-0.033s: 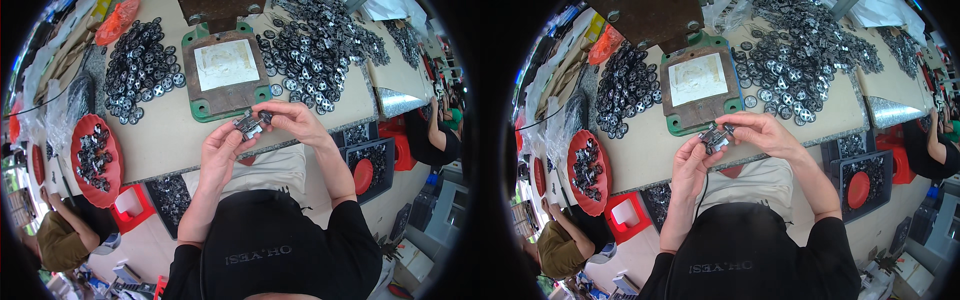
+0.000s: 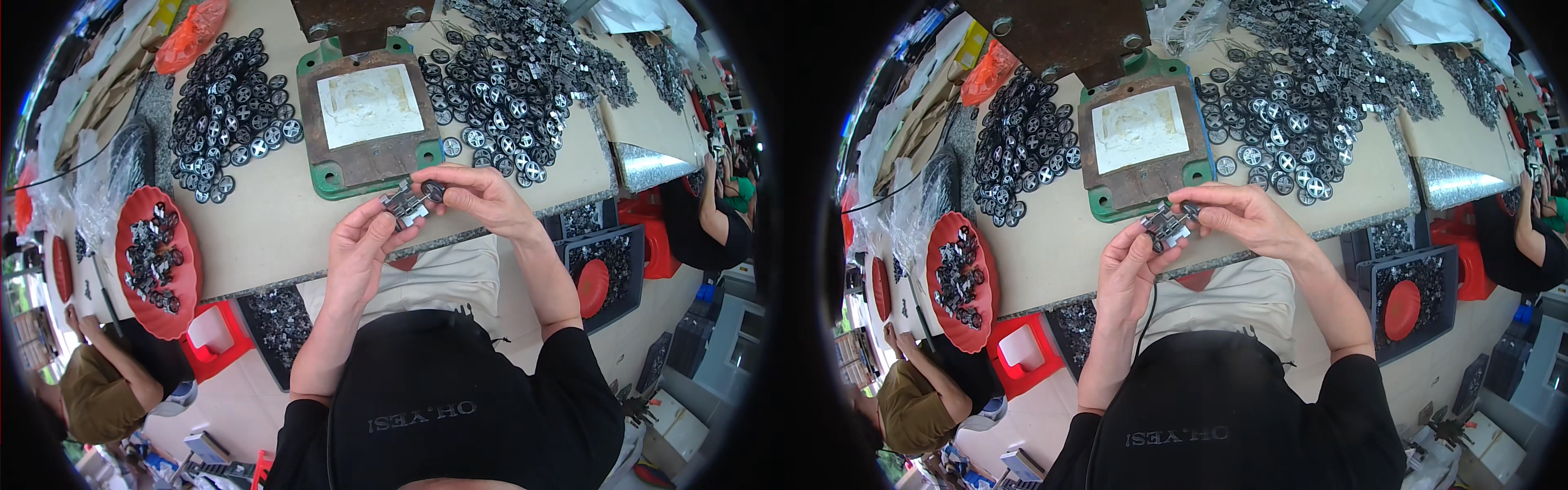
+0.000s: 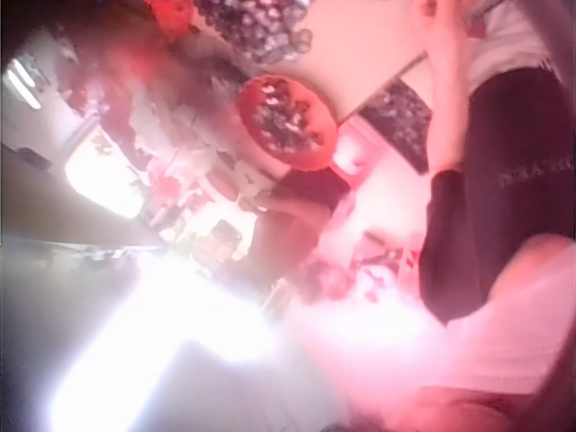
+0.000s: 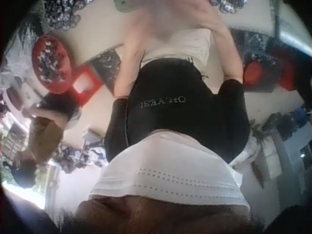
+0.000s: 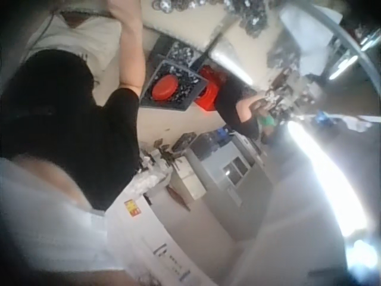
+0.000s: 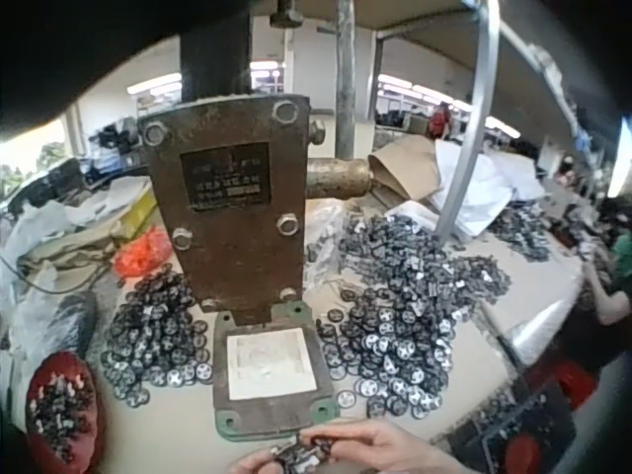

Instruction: The person assembles small plastic rings and metal springs into finished assemblies by hand, using a manual press to join components.

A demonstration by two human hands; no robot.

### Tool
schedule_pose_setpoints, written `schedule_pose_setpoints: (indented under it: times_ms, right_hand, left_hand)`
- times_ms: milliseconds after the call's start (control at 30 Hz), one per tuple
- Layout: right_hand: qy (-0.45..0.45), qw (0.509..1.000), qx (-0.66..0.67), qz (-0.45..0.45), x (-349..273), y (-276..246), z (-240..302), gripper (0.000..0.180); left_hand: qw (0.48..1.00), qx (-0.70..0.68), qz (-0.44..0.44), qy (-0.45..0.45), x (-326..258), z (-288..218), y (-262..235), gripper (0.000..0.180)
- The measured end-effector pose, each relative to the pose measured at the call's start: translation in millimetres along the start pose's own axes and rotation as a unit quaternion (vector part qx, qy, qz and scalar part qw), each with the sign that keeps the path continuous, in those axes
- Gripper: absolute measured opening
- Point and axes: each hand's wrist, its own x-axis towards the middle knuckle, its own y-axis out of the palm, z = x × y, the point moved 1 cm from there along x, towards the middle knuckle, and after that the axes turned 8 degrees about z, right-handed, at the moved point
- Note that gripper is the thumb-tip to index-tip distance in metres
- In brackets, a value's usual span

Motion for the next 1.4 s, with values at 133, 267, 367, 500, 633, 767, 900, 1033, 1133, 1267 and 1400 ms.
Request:
schedule_pose_setpoints:
  times_ms: [133, 267, 367, 500, 633, 767, 900, 1033, 1133, 1267, 1400]
  right_hand:
    - [0.008, 0.997, 0.077, 0.002, 0, -2, -6, 0.029]
    - [-0.021, 0.985, 0.167, -0.041, 0, -4, -13, 0.029]
    - [-0.008, 0.979, 0.183, -0.086, 1, 1, -14, 0.028]
    - [-0.003, 0.994, 0.015, -0.11, -1, 13, -12, 0.024]
    - [-0.02, 0.995, -0.067, -0.066, -3, 8, -9, 0.026]
    - [0.01, 0.997, 0.047, -0.063, -6, 4, -11, 0.029]
    - [0.01, 0.993, 0.066, -0.102, -5, 4, -18, 0.03]
    - [-0.067, 0.989, -0.098, -0.09, -3, 10, -15, 0.031]
    - [-0.031, 0.996, -0.01, -0.079, -4, 14, -10, 0.033]
    - [-0.006, 0.995, 0.081, -0.065, -5, 7, -14, 0.034]
    - [-0.001, 0.99, 0.11, -0.085, -7, 4, -24, 0.032]
  left_hand:
    - [1.0, 0.004, -0.008, 0.002, -1, 1, -2, 0.027]
    - [1.0, 0.002, -0.012, 0.003, -1, 3, -4, 0.028]
    - [1.0, 0.002, -0.012, 0.003, 1, 3, -3, 0.028]
    - [1.0, -0.01, -0.019, -0.005, 3, 4, -2, 0.024]
    - [1.0, -0.003, -0.016, -0.001, 3, 3, -1, 0.025]
    - [1.0, -0.01, -0.013, -0.004, 1, 2, 1, 0.026]
    - [1.0, -0.007, -0.017, -0.01, 2, 4, -1, 0.026]
    - [1.0, -0.002, -0.018, -0.009, 2, 4, -1, 0.026]
    - [1.0, -0.003, -0.02, -0.002, 3, 2, -1, 0.026]
    - [1.0, -0.005, -0.027, -0.013, 4, -1, 3, 0.026]
    - [0.999, 0.022, -0.026, -0.017, 2, 4, -2, 0.027]
